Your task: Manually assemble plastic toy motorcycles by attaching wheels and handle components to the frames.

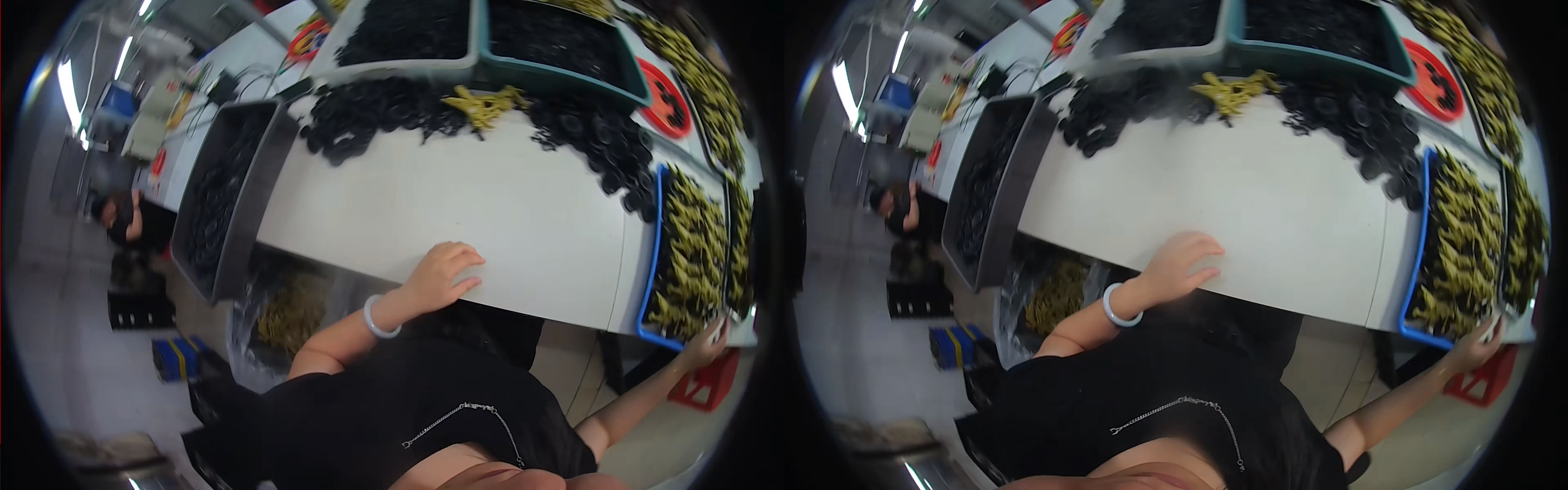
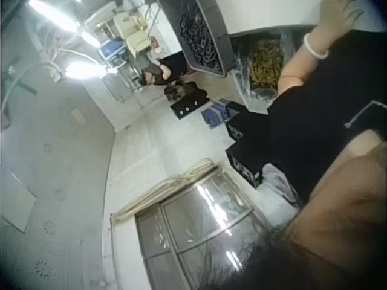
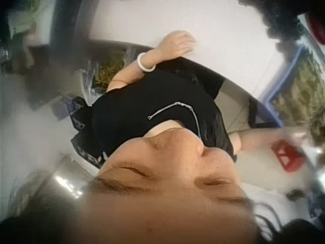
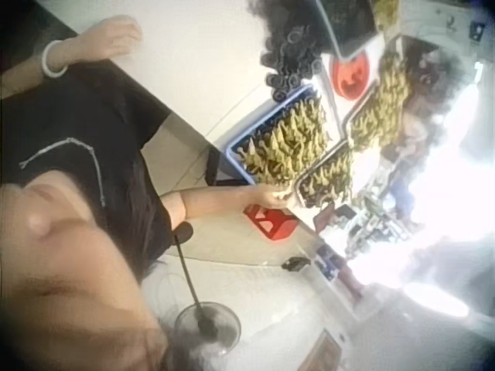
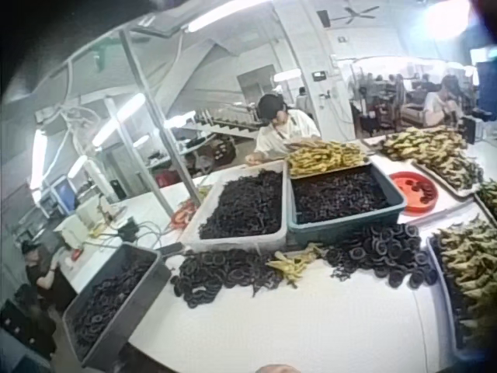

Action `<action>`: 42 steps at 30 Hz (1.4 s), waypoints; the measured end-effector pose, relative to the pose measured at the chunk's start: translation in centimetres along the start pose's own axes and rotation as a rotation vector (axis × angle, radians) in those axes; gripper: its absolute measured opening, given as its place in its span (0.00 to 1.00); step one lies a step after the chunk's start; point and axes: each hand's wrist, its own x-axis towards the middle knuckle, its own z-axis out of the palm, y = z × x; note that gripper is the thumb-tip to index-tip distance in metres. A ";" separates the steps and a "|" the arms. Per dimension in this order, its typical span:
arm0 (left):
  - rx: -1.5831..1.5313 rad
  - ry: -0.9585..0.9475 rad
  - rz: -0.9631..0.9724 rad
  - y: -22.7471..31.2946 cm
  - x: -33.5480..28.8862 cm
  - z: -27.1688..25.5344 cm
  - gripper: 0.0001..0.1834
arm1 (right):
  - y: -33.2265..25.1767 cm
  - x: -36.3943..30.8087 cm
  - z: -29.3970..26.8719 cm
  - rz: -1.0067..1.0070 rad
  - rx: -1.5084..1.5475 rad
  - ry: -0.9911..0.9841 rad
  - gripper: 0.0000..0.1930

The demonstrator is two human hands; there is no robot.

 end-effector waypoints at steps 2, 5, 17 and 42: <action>0.034 0.054 -0.067 -1.5 -0.2 -1.7 0.14 | -5.5 -3.4 1.2 -0.175 0.077 0.024 0.10; 0.086 0.103 -0.101 -3.0 -0.6 -3.2 0.12 | -16.2 -10.2 4.8 -0.110 0.373 -0.418 0.10; 0.035 0.317 -0.151 -3.0 -7.7 -6.6 0.12 | -40.8 -14.4 27.2 -1.151 0.422 -0.626 0.17; 0.226 -0.094 0.504 -2.8 6.5 0.9 0.02 | -31.6 -19.1 6.7 0.715 1.002 -1.642 0.11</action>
